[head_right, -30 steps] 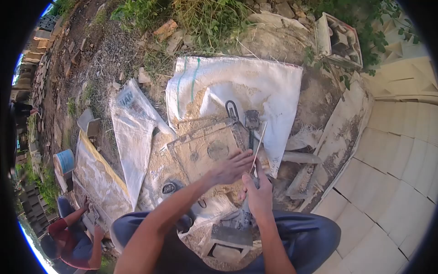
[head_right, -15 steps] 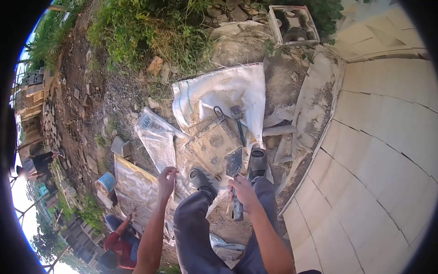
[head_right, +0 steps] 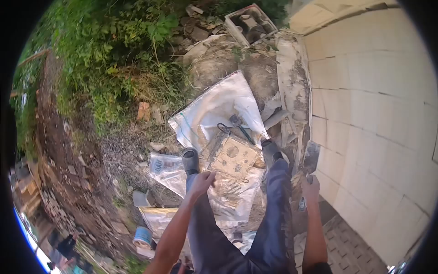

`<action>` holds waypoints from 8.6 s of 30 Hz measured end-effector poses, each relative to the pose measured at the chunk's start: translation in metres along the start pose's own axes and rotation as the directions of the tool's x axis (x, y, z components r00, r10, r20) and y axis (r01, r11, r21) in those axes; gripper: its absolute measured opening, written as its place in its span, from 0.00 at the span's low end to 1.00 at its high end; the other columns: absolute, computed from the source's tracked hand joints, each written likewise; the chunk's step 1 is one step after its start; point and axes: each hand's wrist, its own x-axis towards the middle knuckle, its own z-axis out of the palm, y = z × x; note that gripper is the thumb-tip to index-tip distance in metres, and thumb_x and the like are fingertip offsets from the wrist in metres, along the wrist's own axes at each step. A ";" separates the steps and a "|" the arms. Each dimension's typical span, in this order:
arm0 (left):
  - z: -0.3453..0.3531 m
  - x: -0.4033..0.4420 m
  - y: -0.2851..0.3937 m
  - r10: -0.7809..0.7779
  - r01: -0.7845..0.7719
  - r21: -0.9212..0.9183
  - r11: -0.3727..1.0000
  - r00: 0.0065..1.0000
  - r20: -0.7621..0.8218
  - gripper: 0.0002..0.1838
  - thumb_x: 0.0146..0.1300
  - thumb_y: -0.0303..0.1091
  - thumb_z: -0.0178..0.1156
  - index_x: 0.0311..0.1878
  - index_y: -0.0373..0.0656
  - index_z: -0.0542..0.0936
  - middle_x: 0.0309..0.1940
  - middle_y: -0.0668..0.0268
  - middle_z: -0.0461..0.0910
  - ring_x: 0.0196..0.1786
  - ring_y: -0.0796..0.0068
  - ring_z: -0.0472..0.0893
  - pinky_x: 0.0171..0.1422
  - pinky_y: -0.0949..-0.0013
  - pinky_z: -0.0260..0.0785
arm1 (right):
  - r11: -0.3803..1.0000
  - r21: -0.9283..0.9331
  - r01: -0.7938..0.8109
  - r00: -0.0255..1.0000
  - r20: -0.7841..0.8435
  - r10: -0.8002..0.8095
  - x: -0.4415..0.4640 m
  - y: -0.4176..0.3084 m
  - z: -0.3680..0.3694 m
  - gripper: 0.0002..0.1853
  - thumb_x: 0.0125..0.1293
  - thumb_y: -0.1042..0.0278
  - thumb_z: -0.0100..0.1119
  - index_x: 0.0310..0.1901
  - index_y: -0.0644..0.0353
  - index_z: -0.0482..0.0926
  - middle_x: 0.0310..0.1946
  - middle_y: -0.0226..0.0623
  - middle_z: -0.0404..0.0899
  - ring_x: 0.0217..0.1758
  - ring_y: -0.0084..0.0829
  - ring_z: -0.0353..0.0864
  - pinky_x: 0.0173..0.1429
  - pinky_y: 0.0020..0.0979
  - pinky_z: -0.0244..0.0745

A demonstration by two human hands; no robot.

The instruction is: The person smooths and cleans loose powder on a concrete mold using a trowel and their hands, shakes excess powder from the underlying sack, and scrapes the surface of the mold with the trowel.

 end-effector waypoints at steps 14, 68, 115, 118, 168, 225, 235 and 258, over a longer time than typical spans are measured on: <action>-0.242 -0.121 -0.262 -0.492 0.511 0.098 0.854 0.854 -0.172 0.16 0.65 0.40 0.52 0.39 0.35 0.77 0.22 0.59 0.81 0.26 0.71 0.82 0.33 0.68 0.72 | 0.996 -0.077 -0.049 0.998 0.026 0.051 -0.121 0.015 0.145 0.23 0.57 0.60 0.62 0.54 0.51 0.72 0.39 0.58 0.80 0.47 0.59 0.78 0.51 0.49 0.73; -0.067 0.216 -0.244 0.051 -0.860 0.509 -0.035 0.507 0.860 0.14 0.61 0.30 0.57 0.48 0.34 0.72 0.41 0.49 0.75 0.50 0.50 0.74 0.56 0.53 0.65 | 0.542 0.709 -0.451 0.635 -0.171 0.753 -0.224 0.099 0.669 0.23 0.60 0.76 0.49 0.60 0.58 0.68 0.54 0.54 0.68 0.54 0.52 0.73 0.52 0.46 0.74; -0.001 0.042 -0.348 -0.030 -0.436 0.574 0.693 0.778 0.627 0.23 0.76 0.43 0.40 0.56 0.32 0.73 0.45 0.56 0.78 0.45 0.71 0.74 0.52 0.65 0.65 | 0.022 0.940 -0.340 0.586 0.193 0.787 -0.228 0.167 0.616 0.20 0.59 0.57 0.62 0.40 0.71 0.81 0.33 0.58 0.81 0.38 0.49 0.83 0.42 0.43 0.75; -0.009 0.044 -0.364 0.013 -0.422 0.569 0.706 0.811 0.585 0.23 0.76 0.44 0.40 0.55 0.33 0.73 0.45 0.57 0.78 0.45 0.69 0.74 0.52 0.65 0.65 | 0.267 0.874 -0.406 0.599 0.034 0.800 -0.250 0.175 0.623 0.19 0.63 0.58 0.57 0.39 0.70 0.79 0.36 0.61 0.80 0.43 0.56 0.81 0.48 0.46 0.73; -0.041 0.117 -0.196 -0.508 -0.818 0.326 -0.473 0.556 0.658 0.39 0.59 0.39 0.61 0.71 0.40 0.55 0.62 0.41 0.60 0.59 0.45 0.70 0.63 0.52 0.64 | -0.072 0.286 -0.955 -0.002 0.238 0.971 -0.539 0.123 0.577 0.25 0.64 0.63 0.52 0.61 0.62 0.65 0.55 0.60 0.72 0.59 0.57 0.72 0.59 0.52 0.68; 0.205 0.286 -0.339 0.346 -0.917 -0.088 -0.390 -0.234 0.909 0.26 0.72 0.38 0.41 0.68 0.34 0.61 0.70 0.51 0.59 0.74 0.54 0.55 0.77 0.56 0.46 | 0.901 0.433 0.036 0.312 -0.861 0.402 -0.042 0.294 0.624 0.20 0.73 0.65 0.38 0.59 0.68 0.68 0.60 0.52 0.69 0.64 0.50 0.67 0.68 0.41 0.61; 0.186 0.270 -0.336 0.394 -0.985 -0.042 -0.169 -0.106 0.913 0.22 0.73 0.35 0.40 0.65 0.35 0.67 0.66 0.51 0.65 0.70 0.54 0.61 0.75 0.54 0.51 | 0.881 0.405 0.243 0.448 -0.853 0.268 -0.045 0.297 0.612 0.22 0.75 0.63 0.33 0.59 0.67 0.70 0.61 0.51 0.70 0.67 0.47 0.65 0.71 0.38 0.59; 0.071 0.187 -0.269 0.636 -0.623 -0.278 0.731 0.476 0.607 0.30 0.74 0.51 0.37 0.66 0.35 0.65 0.63 0.52 0.67 0.63 0.63 0.69 0.67 0.65 0.61 | -0.646 0.518 0.561 0.817 -0.471 0.332 -0.068 0.123 0.597 0.20 0.76 0.52 0.37 0.54 0.60 0.70 0.51 0.39 0.74 0.54 0.34 0.75 0.62 0.35 0.69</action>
